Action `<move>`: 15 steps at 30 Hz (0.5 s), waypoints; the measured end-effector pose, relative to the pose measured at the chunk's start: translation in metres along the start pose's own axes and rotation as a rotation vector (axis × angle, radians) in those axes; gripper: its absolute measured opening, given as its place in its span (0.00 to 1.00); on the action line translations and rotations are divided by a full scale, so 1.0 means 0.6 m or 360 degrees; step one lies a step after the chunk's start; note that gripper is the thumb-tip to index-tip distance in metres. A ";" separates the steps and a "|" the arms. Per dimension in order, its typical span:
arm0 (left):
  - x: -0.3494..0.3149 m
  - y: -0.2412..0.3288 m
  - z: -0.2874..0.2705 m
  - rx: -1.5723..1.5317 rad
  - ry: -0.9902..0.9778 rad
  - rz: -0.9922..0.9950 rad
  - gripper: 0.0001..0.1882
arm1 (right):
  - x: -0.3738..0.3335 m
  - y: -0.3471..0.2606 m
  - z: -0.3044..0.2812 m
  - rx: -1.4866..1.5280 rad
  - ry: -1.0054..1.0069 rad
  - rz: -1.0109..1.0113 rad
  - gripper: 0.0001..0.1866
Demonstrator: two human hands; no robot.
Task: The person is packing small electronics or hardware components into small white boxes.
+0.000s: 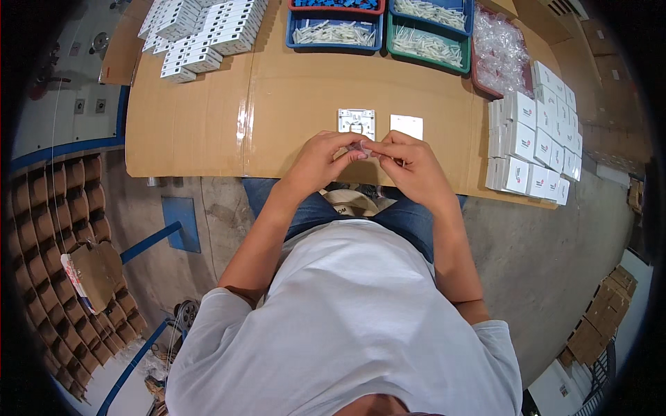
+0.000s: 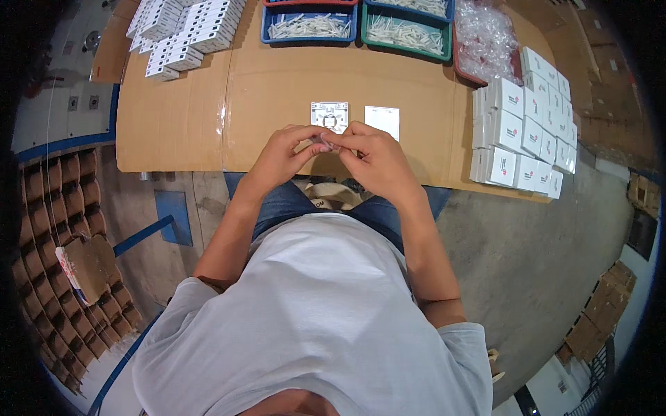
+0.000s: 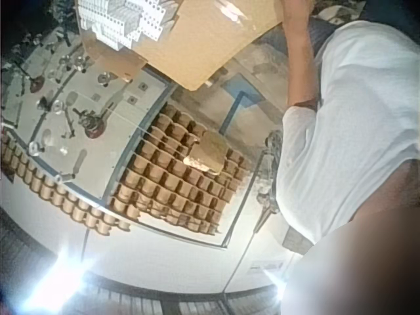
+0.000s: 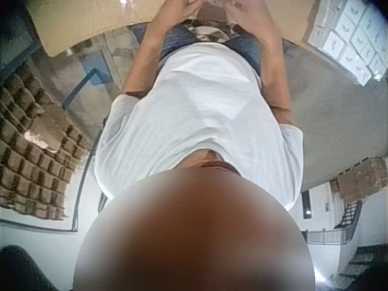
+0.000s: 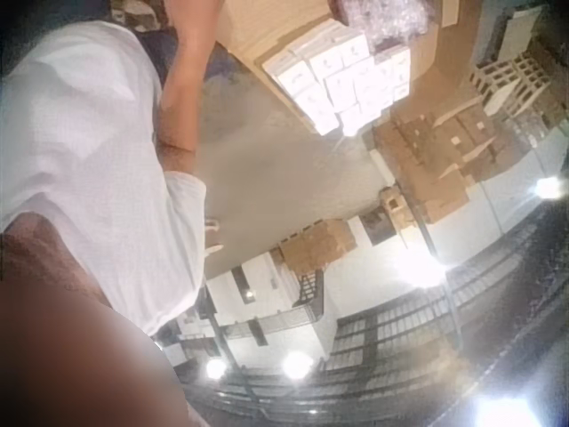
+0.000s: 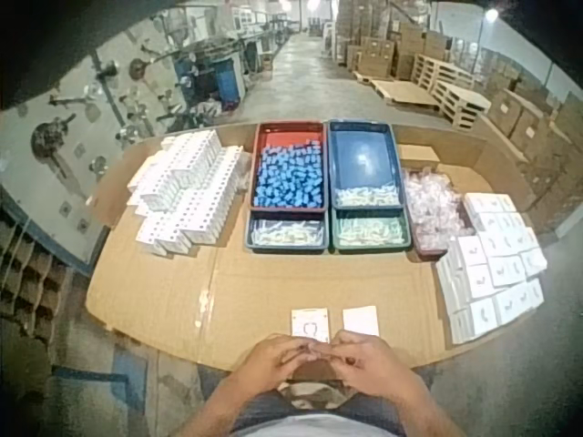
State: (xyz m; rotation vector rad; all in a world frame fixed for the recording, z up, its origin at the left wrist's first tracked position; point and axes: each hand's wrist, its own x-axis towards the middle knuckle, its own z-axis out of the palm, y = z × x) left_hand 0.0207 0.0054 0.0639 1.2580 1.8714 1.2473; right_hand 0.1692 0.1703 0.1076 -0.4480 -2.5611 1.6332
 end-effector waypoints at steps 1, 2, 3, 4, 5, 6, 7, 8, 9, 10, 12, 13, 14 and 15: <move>0.001 0.003 -0.002 -0.0092 -0.0051 -0.0025 0.13 | 0.000 -0.001 -0.001 -0.0012 -0.0033 -0.0010 0.17; 0.001 0.002 -0.001 -0.0092 -0.0049 -0.0025 0.13 | 0.000 0.000 -0.001 -0.0013 -0.0034 -0.0010 0.17; 0.002 0.001 -0.001 -0.0143 -0.0086 -0.0077 0.14 | 0.000 0.000 -0.001 0.0000 -0.0046 -0.0004 0.17; 0.004 0.004 -0.001 -0.0196 -0.0125 -0.0129 0.14 | 0.000 0.000 -0.001 0.0012 -0.0057 0.0005 0.17; 0.004 0.009 -0.001 -0.0197 -0.0126 -0.0128 0.14 | 0.000 0.000 -0.002 0.0012 -0.0056 0.0006 0.17; 0.003 0.016 -0.002 -0.0265 -0.0135 -0.0138 0.14 | 0.000 -0.001 -0.004 0.0015 -0.0054 0.0009 0.16; 0.001 0.021 -0.004 -0.0333 -0.0141 -0.0149 0.15 | 0.000 -0.002 -0.004 0.0018 -0.0054 0.0012 0.16; 0.001 0.017 -0.002 -0.0332 -0.0141 -0.0150 0.15 | 0.000 -0.003 -0.003 0.0018 -0.0055 0.0011 0.16; 0.000 0.009 0.001 -0.0368 -0.0156 -0.0167 0.15 | 0.001 -0.003 -0.003 0.0070 -0.0059 0.0038 0.15; 0.001 0.005 0.002 -0.0402 -0.0171 -0.0185 0.15 | 0.002 -0.002 -0.003 0.0123 -0.0064 0.0064 0.14; -0.002 0.002 0.002 -0.0426 -0.0168 -0.0225 0.15 | 0.004 -0.002 -0.002 0.0137 -0.0062 0.0038 0.13; -0.002 0.002 0.003 -0.0456 -0.0169 -0.0263 0.15 | 0.003 -0.002 -0.002 0.0149 -0.0057 0.0019 0.12; -0.001 0.004 0.004 -0.0458 -0.0173 -0.0262 0.15 | 0.003 -0.001 -0.002 0.0147 -0.0054 0.0023 0.12; -0.001 0.006 0.005 -0.0431 -0.0151 -0.0264 0.15 | 0.002 -0.001 -0.002 0.0187 -0.0029 0.0042 0.11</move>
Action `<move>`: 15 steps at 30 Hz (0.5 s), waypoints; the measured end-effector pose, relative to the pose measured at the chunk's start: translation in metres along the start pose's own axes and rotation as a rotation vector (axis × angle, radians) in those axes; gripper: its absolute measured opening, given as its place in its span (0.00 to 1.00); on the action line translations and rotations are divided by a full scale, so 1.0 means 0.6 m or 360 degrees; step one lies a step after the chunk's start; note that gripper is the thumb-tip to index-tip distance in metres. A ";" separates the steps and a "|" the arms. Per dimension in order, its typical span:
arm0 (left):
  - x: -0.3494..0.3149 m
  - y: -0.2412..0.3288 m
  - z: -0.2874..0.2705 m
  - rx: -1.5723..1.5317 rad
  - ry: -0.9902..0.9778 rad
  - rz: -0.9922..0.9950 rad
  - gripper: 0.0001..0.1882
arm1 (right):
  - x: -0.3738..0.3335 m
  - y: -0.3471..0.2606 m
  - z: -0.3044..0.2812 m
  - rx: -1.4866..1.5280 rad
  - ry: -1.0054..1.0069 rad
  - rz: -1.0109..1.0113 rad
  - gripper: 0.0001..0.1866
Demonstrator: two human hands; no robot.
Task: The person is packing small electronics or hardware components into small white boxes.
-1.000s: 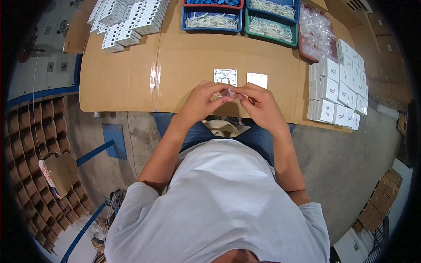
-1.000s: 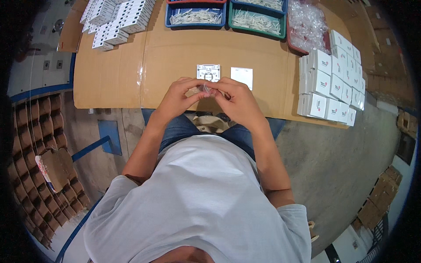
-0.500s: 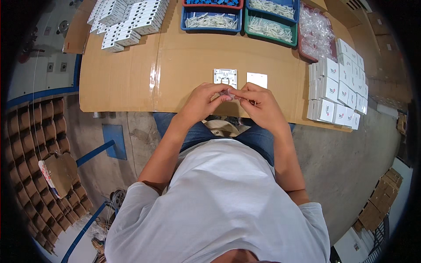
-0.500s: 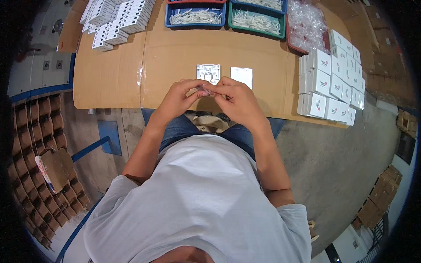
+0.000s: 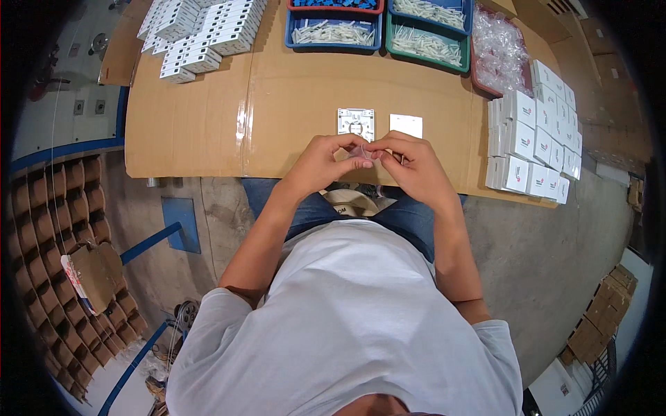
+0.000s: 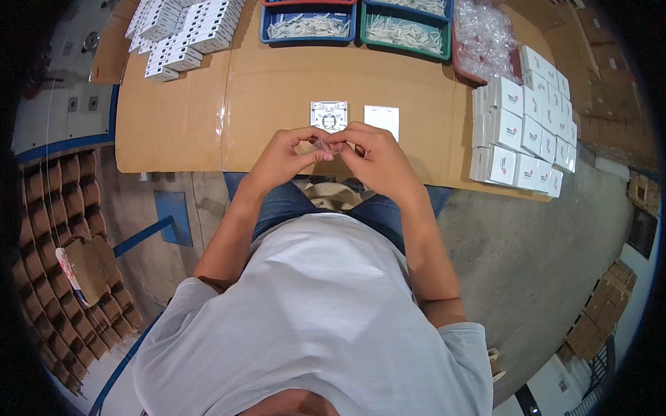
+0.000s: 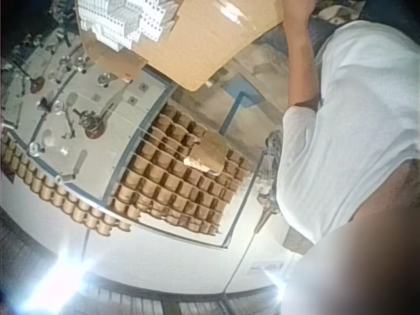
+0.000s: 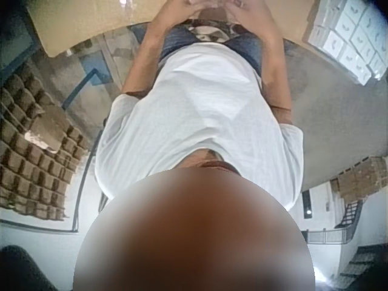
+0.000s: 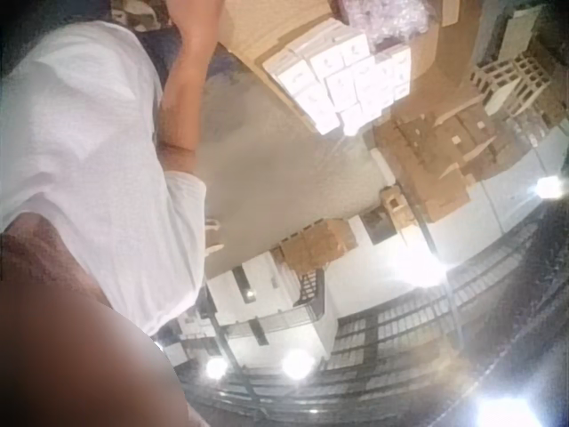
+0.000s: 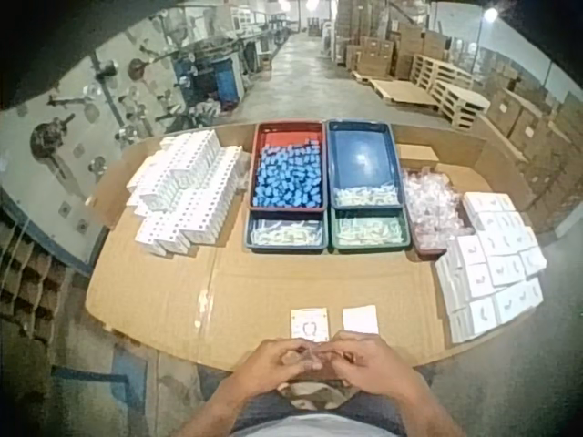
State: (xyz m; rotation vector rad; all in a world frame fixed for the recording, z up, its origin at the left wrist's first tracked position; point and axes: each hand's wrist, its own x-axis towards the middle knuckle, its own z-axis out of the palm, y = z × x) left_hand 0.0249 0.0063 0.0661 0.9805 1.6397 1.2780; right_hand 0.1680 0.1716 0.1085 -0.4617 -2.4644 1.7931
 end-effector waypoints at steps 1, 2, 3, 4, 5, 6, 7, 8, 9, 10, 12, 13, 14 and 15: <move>-0.001 0.002 0.001 0.0028 0.0026 -0.0001 0.15 | 0.000 0.000 0.000 0.0043 0.0025 0.0016 0.11; -0.001 0.001 0.001 0.0028 0.0023 -0.0001 0.15 | 0.000 0.000 0.001 0.0043 0.0028 0.0018 0.11; -0.001 -0.001 0.000 -0.0001 0.0021 -0.0036 0.15 | -0.001 0.001 0.001 0.0066 0.0051 0.0017 0.11; -0.002 -0.002 0.000 -0.0029 0.0020 -0.0072 0.15 | -0.001 0.000 0.001 0.0090 0.0073 0.0016 0.11; -0.003 -0.006 0.002 -0.0030 0.0016 -0.0072 0.15 | -0.001 0.000 0.002 0.0091 0.0077 0.0019 0.11; -0.004 -0.011 0.004 -0.0075 0.0067 -0.0023 0.15 | 0.000 0.001 0.003 0.0133 0.0079 0.0032 0.11; -0.003 -0.016 0.006 -0.0121 0.0116 0.0029 0.15 | 0.001 0.002 0.003 0.0172 0.0084 0.0045 0.11; -0.004 -0.020 0.008 -0.0123 0.0109 0.0032 0.15 | 0.002 0.004 0.003 0.0170 0.0090 0.0048 0.11; -0.005 -0.023 0.009 -0.0139 0.0138 0.0066 0.15 | 0.003 0.009 0.004 0.0255 0.0165 -0.0032 0.11; -0.006 -0.022 0.010 -0.0155 0.0169 0.0099 0.16 | 0.005 0.010 0.005 0.0342 0.0239 -0.0112 0.11; -0.007 -0.018 0.010 -0.0189 0.0154 0.0102 0.16 | 0.006 0.003 -0.006 0.0346 0.0284 -0.0046 0.11; -0.007 -0.016 0.010 -0.0223 0.0144 0.0105 0.16 | 0.005 0.002 -0.013 0.0351 0.0323 0.0019 0.11; -0.008 -0.018 0.012 -0.0224 0.0139 0.0106 0.16 | 0.006 0.007 -0.017 0.0350 0.0328 0.0021 0.11; -0.010 -0.022 0.014 -0.0290 0.0121 0.0089 0.17 | 0.007 0.015 -0.022 0.0357 0.0349 0.0076 0.11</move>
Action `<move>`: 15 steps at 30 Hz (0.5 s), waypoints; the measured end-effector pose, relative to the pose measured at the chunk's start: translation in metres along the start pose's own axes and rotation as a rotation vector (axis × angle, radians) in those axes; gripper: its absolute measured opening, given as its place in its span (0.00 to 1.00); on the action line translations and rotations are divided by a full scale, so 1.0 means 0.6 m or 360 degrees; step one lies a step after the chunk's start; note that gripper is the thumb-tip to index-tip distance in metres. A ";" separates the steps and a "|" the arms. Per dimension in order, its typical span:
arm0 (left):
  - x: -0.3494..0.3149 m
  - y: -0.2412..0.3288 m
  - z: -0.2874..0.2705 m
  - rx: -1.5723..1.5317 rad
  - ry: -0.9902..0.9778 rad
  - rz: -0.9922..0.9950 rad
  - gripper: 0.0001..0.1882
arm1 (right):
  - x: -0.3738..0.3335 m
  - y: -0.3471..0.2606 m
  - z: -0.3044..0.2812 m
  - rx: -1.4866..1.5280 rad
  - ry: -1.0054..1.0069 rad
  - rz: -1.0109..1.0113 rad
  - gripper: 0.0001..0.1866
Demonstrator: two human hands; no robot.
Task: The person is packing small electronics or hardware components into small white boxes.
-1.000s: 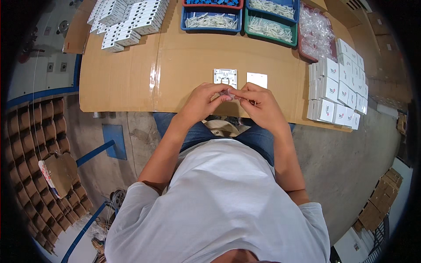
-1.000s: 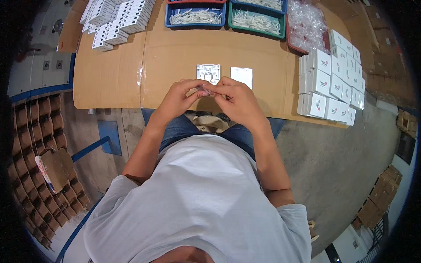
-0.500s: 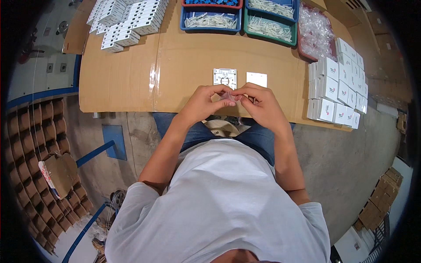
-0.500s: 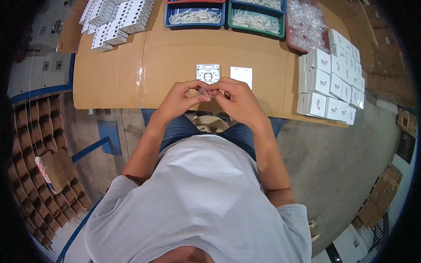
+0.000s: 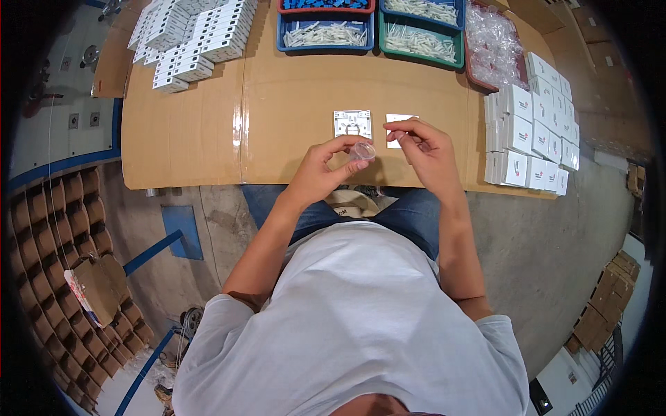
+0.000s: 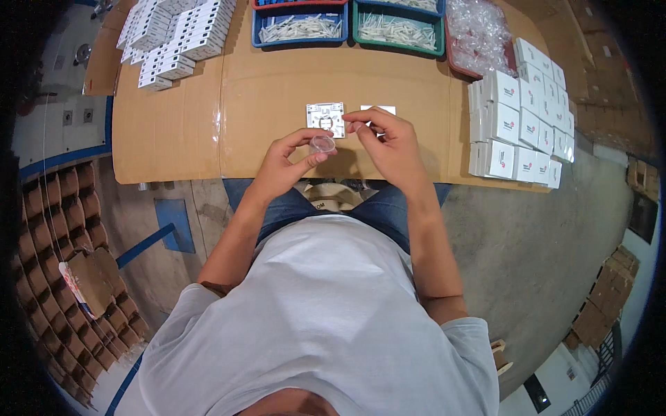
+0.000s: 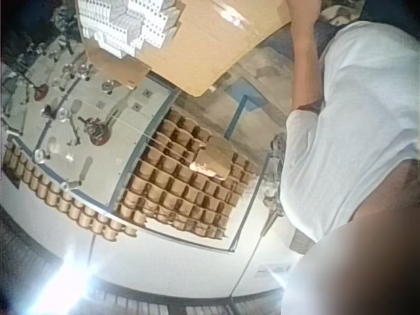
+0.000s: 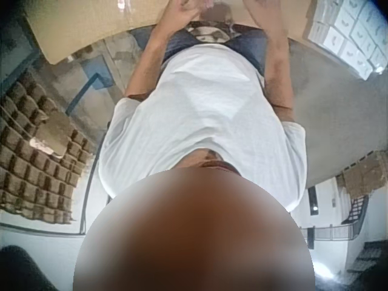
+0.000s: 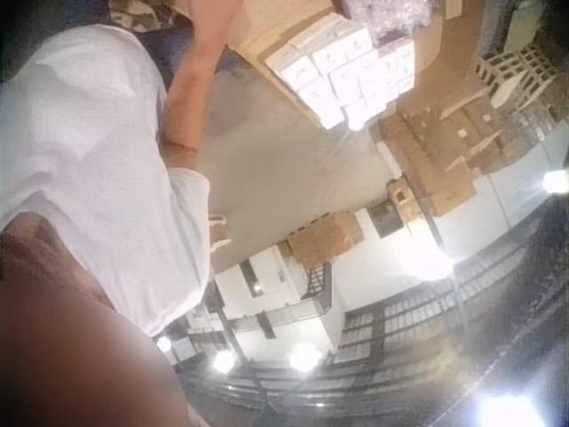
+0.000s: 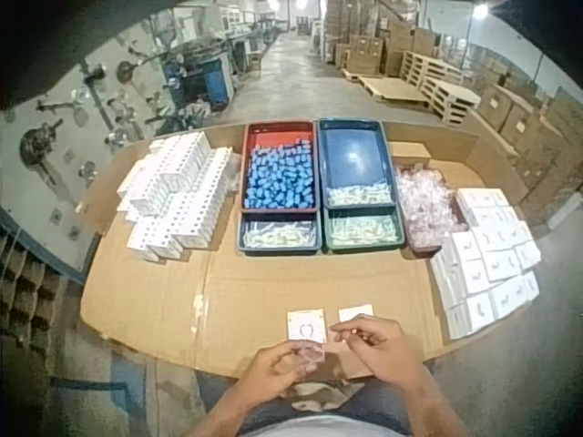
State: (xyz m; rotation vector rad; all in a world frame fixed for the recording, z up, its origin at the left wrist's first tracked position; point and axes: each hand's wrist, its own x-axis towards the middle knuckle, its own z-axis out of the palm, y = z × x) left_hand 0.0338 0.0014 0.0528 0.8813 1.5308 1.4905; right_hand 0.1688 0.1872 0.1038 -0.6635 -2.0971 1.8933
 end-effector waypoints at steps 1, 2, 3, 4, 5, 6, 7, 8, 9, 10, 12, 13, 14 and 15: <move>0.000 -0.001 0.001 -0.0066 -0.0014 -0.0020 0.18 | 0.002 0.006 -0.005 0.0001 0.0027 0.0052 0.11; -0.001 -0.002 0.002 -0.0067 -0.0018 -0.0019 0.18 | 0.004 0.011 -0.010 -0.0001 0.0031 0.0053 0.11; -0.001 -0.002 0.003 -0.0119 -0.0018 -0.0025 0.19 | 0.005 0.016 -0.013 -0.0029 0.0051 0.0114 0.11; -0.001 -0.002 0.004 -0.0171 -0.0015 -0.0034 0.19 | 0.006 0.021 -0.017 -0.0056 0.0068 0.0177 0.11; 0.000 -0.004 0.004 -0.0173 -0.0015 -0.0035 0.19 | 0.007 0.026 -0.019 -0.0058 0.0067 0.0179 0.11; 0.000 -0.008 0.004 -0.0189 -0.0022 -0.0028 0.19 | 0.008 0.032 -0.022 -0.0082 0.0076 0.0196 0.11; 0.000 -0.013 0.005 -0.0204 -0.0029 -0.0022 0.20 | 0.010 0.037 -0.025 -0.0107 0.0085 0.0213 0.11; 0.000 -0.016 0.004 -0.0207 -0.0027 -0.0023 0.20 | 0.012 0.042 -0.029 -0.0109 0.0084 0.0215 0.11; 0.002 -0.020 0.004 -0.0161 -0.0035 0.0009 0.20 | 0.014 0.047 -0.034 -0.0120 0.0075 0.0270 0.11; 0.004 -0.024 0.004 -0.0115 -0.0044 0.0042 0.20 | 0.016 0.051 -0.037 -0.0132 0.0068 0.0324 0.11; 0.007 -0.032 0.008 -0.0094 0.0043 0.0059 0.20 | 0.023 0.056 -0.043 -0.0133 0.0073 0.0316 0.11; 0.011 -0.038 0.008 -0.0067 0.0131 0.0080 0.20 | 0.029 0.058 -0.046 -0.0131 0.0076 0.0301 0.11; 0.014 -0.048 0.006 -0.0063 0.0122 0.0093 0.20 | 0.035 0.062 -0.048 -0.0134 0.0088 0.0289 0.11; 0.017 -0.061 0.003 0.0006 0.0230 0.0111 0.19 | 0.042 0.066 -0.050 -0.0160 0.0089 0.0303 0.11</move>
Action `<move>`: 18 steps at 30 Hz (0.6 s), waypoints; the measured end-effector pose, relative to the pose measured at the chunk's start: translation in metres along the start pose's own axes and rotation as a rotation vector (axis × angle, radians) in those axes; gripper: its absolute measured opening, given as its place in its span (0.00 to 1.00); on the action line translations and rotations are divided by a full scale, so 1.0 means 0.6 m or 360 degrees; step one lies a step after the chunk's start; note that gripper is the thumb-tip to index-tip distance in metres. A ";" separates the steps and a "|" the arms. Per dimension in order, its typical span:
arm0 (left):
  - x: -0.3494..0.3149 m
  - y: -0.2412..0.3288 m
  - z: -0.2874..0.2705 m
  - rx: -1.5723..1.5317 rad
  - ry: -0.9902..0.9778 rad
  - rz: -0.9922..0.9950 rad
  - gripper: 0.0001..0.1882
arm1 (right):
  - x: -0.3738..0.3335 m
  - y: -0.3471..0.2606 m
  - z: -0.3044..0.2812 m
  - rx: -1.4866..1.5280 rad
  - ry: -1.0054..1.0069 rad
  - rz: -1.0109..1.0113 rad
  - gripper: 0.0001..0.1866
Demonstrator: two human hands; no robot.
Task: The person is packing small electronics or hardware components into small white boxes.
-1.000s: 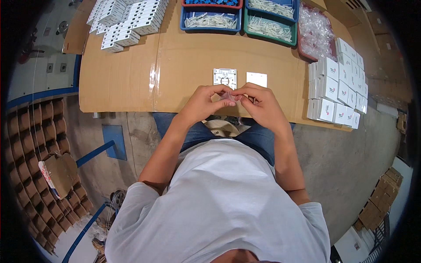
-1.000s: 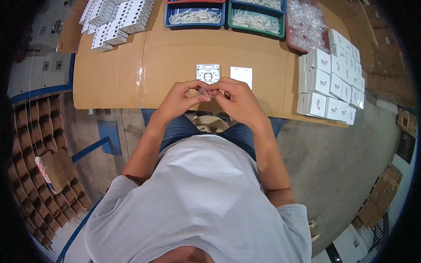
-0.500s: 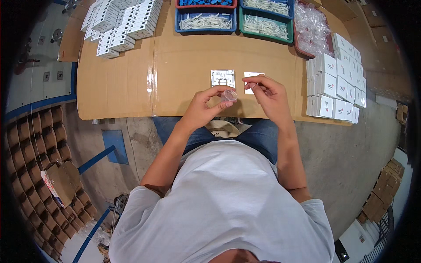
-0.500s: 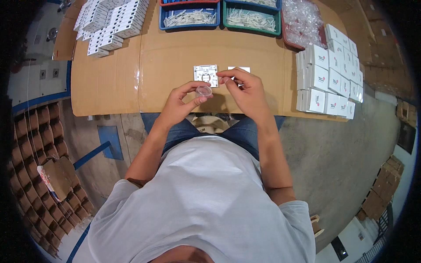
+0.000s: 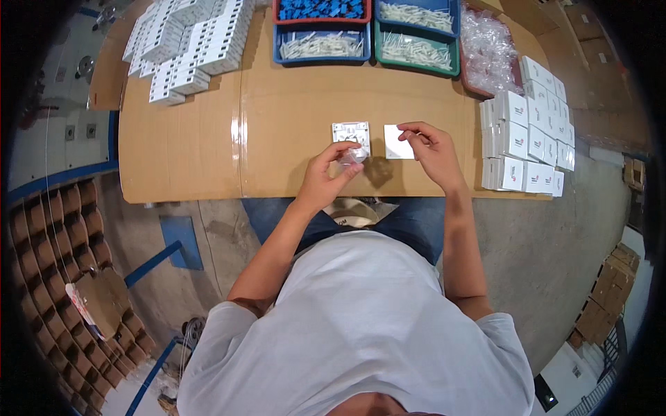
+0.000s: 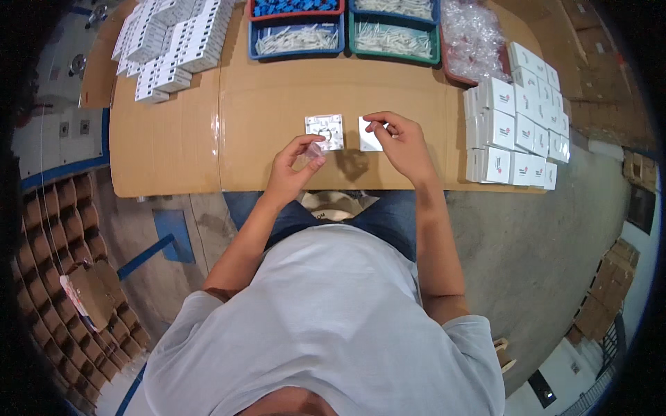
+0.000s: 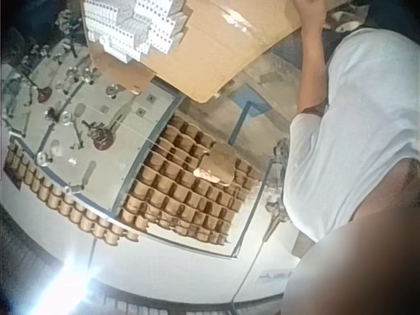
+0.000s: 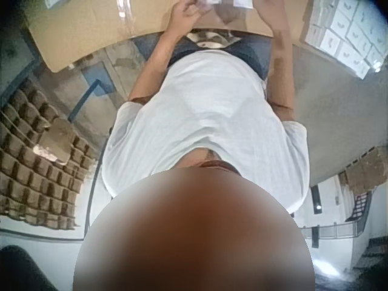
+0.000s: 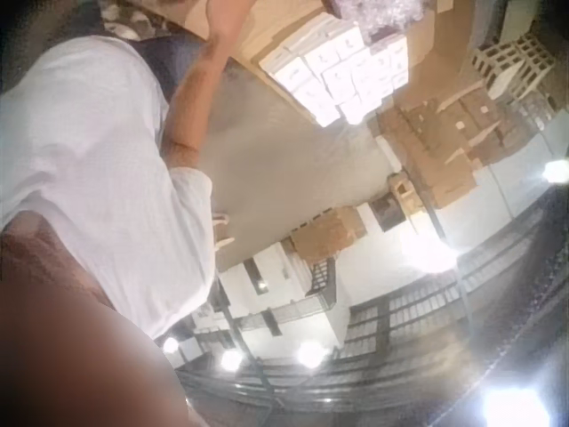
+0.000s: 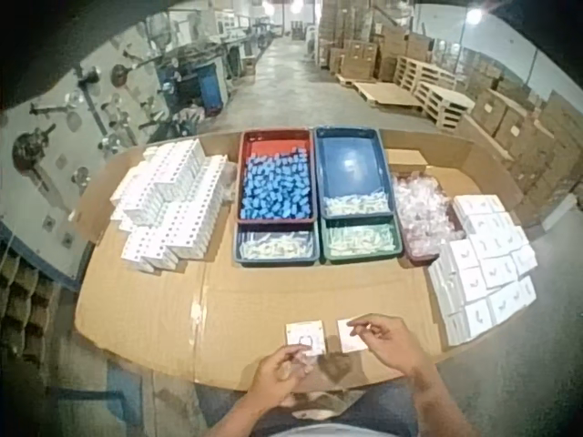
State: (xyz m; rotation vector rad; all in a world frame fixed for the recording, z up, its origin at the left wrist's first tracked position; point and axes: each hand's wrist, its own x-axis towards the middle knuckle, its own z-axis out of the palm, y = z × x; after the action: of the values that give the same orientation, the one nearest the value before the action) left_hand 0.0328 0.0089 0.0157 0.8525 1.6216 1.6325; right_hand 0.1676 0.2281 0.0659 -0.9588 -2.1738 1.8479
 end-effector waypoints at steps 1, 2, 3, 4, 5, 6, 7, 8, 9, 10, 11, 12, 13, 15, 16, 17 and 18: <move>0.004 -0.016 -0.002 0.0066 0.0101 0.0025 0.19 | 0.009 0.005 -0.004 -0.0029 0.0010 0.0015 0.11; 0.009 -0.030 -0.004 0.0064 0.0082 0.0049 0.19 | 0.021 0.011 -0.010 -0.0033 0.0036 -0.0001 0.11; 0.012 -0.044 -0.007 0.0127 0.0220 0.0026 0.18 | 0.035 0.017 -0.017 -0.0089 0.0046 -0.0031 0.12; 0.016 -0.056 -0.009 0.0189 0.0358 0.0000 0.17 | 0.051 0.024 -0.024 -0.0144 0.0056 -0.0057 0.12; 0.022 -0.061 -0.008 0.0185 0.0338 0.0022 0.17 | 0.066 0.027 -0.034 -0.0148 0.0084 -0.0069 0.12; 0.027 -0.065 -0.008 0.0156 0.0428 0.0016 0.17 | 0.085 0.029 -0.045 -0.0227 0.0188 -0.0104 0.13; 0.033 -0.072 -0.011 0.0131 0.0525 0.0009 0.16 | 0.108 0.032 -0.053 -0.0304 0.0284 -0.0142 0.13; 0.036 -0.095 -0.017 0.0034 0.0557 -0.0012 0.15 | 0.137 0.043 -0.059 -0.0302 0.0297 -0.0160 0.13; 0.040 -0.106 -0.015 0.0027 0.0540 0.0005 0.15 | 0.164 0.061 -0.075 -0.0447 0.0420 -0.0254 0.14; 0.040 -0.113 -0.016 0.0102 0.0551 -0.0034 0.15 | 0.186 0.069 -0.086 -0.0587 0.0535 -0.0347 0.14; 0.039 -0.122 -0.019 0.0179 0.0568 -0.0072 0.14 | 0.201 0.059 -0.091 -0.0588 0.0547 -0.0358 0.14; 0.037 -0.134 -0.020 0.0179 0.0565 -0.0058 0.14 | 0.215 0.050 -0.094 -0.0644 0.0585 -0.0337 0.13; 0.037 -0.140 -0.020 0.0198 0.0594 -0.0058 0.14 | 0.229 0.042 -0.096 -0.0701 0.0625 -0.0314 0.13; 0.039 -0.153 -0.023 0.0217 0.0620 -0.0047 0.15 | 0.262 0.032 -0.096 -0.0720 0.0637 -0.0317 0.13; 0.040 -0.151 -0.020 0.0304 0.0634 -0.0004 0.14 | 0.284 0.044 -0.099 -0.0845 0.0648 -0.0396 0.13; 0.041 -0.150 -0.018 0.0391 0.0649 0.0043 0.14 | 0.305 0.054 -0.103 -0.0972 0.0660 -0.0478 0.14; 0.043 -0.149 -0.015 0.0387 0.0640 0.0048 0.14 | 0.323 0.065 -0.107 -0.0962 0.0634 -0.0549 0.12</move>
State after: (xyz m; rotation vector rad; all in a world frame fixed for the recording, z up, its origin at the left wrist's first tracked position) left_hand 0.0122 0.0251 -0.0740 0.6965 2.1274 1.7315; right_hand 0.0606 0.3884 -0.0118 -0.8617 -2.4592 0.7770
